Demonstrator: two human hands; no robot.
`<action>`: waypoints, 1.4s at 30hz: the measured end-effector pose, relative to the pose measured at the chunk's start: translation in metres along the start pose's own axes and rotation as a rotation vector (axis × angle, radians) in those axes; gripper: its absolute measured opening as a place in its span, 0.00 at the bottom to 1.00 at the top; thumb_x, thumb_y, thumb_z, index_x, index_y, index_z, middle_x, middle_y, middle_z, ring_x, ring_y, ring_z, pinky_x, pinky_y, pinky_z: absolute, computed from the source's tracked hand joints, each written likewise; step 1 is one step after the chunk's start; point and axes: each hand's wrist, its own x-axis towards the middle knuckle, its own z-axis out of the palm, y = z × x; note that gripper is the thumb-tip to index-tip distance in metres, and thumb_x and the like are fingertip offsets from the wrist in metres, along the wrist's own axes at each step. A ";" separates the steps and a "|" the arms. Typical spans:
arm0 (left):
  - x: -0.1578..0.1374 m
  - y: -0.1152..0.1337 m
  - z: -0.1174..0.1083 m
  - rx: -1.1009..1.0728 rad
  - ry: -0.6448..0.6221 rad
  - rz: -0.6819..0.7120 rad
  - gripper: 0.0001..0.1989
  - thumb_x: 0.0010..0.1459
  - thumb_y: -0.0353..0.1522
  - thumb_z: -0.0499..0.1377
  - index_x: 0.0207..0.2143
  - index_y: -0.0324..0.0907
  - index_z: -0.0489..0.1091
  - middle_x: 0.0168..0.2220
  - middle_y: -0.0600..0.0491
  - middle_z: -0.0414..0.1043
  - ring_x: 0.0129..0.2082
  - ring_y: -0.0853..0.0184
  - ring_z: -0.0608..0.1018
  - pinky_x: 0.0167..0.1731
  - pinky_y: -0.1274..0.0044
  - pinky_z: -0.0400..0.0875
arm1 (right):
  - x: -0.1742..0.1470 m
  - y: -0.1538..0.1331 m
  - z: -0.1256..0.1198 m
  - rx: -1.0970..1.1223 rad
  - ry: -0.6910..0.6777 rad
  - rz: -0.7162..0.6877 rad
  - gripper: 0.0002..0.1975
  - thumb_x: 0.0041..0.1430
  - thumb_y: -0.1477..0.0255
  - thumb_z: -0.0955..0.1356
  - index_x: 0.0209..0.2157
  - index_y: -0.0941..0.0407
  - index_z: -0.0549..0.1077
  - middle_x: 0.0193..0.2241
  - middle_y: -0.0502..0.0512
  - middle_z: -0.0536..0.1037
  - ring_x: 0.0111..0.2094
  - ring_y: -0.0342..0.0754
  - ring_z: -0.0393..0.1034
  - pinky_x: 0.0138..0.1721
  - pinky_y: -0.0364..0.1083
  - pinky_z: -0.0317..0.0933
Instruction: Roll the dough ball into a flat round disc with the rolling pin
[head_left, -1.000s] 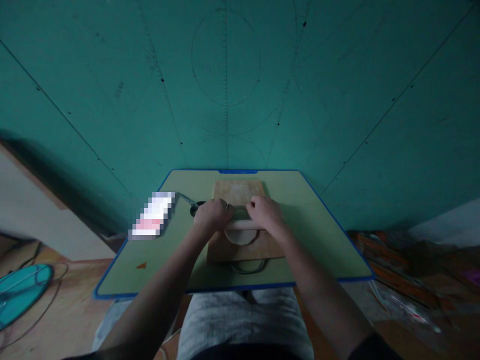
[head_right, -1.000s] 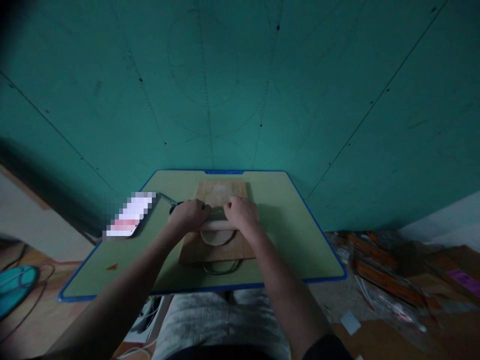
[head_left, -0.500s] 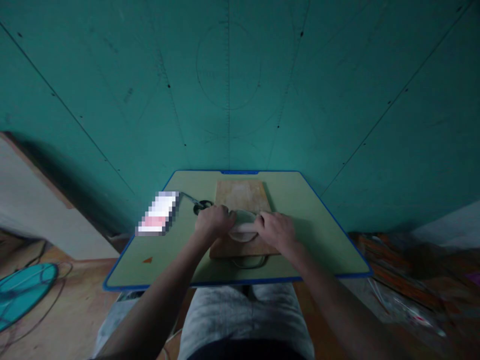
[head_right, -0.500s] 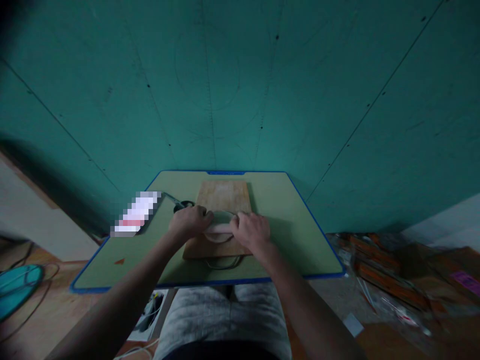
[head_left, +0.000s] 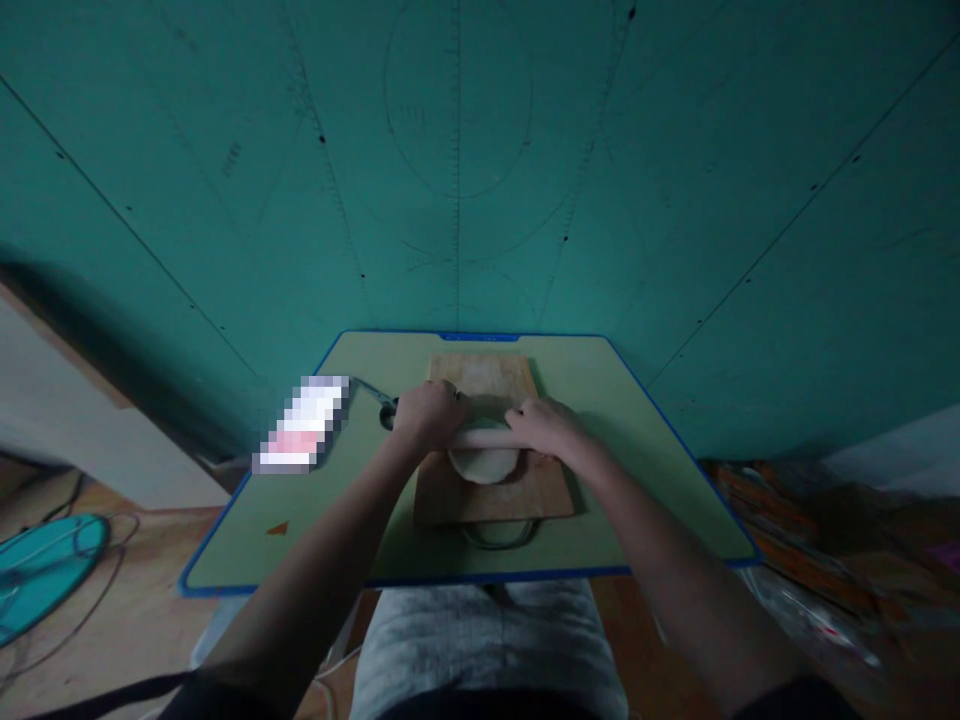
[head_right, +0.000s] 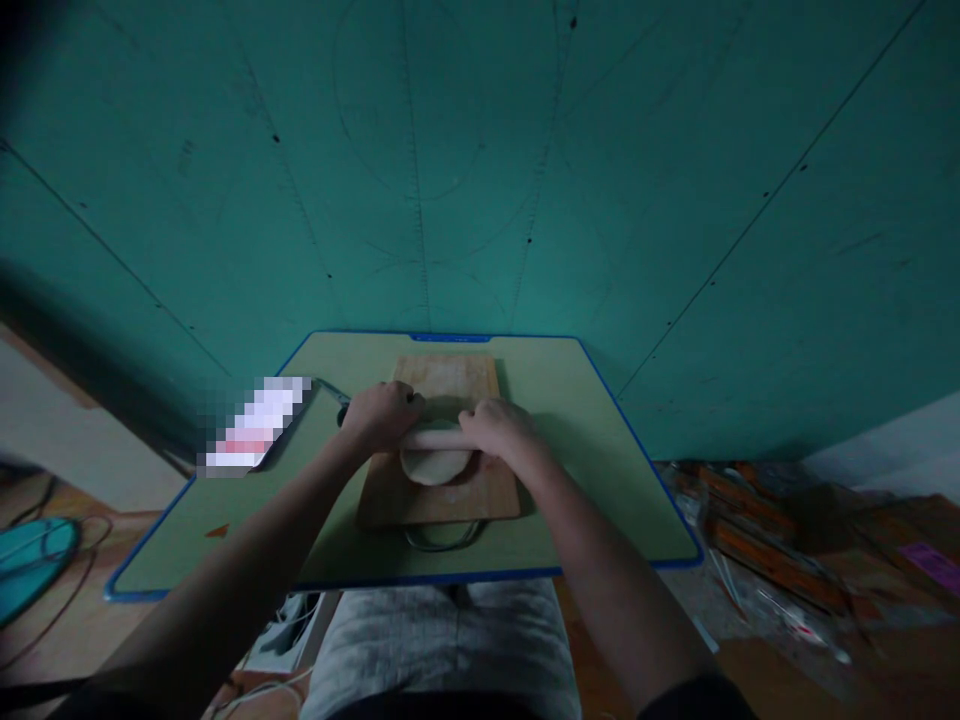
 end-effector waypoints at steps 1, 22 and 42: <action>0.002 0.000 0.000 0.002 -0.004 0.000 0.23 0.62 0.39 0.45 0.42 0.38 0.77 0.42 0.38 0.79 0.43 0.50 0.81 0.39 0.68 0.74 | 0.003 0.000 -0.001 0.006 0.000 -0.005 0.20 0.66 0.63 0.59 0.44 0.58 0.79 0.43 0.64 0.81 0.43 0.52 0.76 0.40 0.43 0.62; -0.057 -0.007 -0.001 0.098 -0.006 0.142 0.23 0.66 0.37 0.42 0.48 0.38 0.74 0.44 0.37 0.77 0.46 0.50 0.78 0.41 0.66 0.71 | -0.038 -0.005 0.019 -0.022 0.249 0.008 0.20 0.64 0.66 0.58 0.40 0.56 0.80 0.42 0.62 0.81 0.45 0.55 0.76 0.43 0.48 0.63; -0.011 -0.014 -0.001 -0.003 -0.013 -0.069 0.25 0.62 0.40 0.43 0.45 0.39 0.76 0.44 0.37 0.78 0.44 0.48 0.80 0.39 0.65 0.74 | 0.015 0.002 0.007 0.062 0.382 0.024 0.13 0.62 0.68 0.60 0.41 0.56 0.73 0.45 0.62 0.74 0.48 0.55 0.68 0.47 0.49 0.60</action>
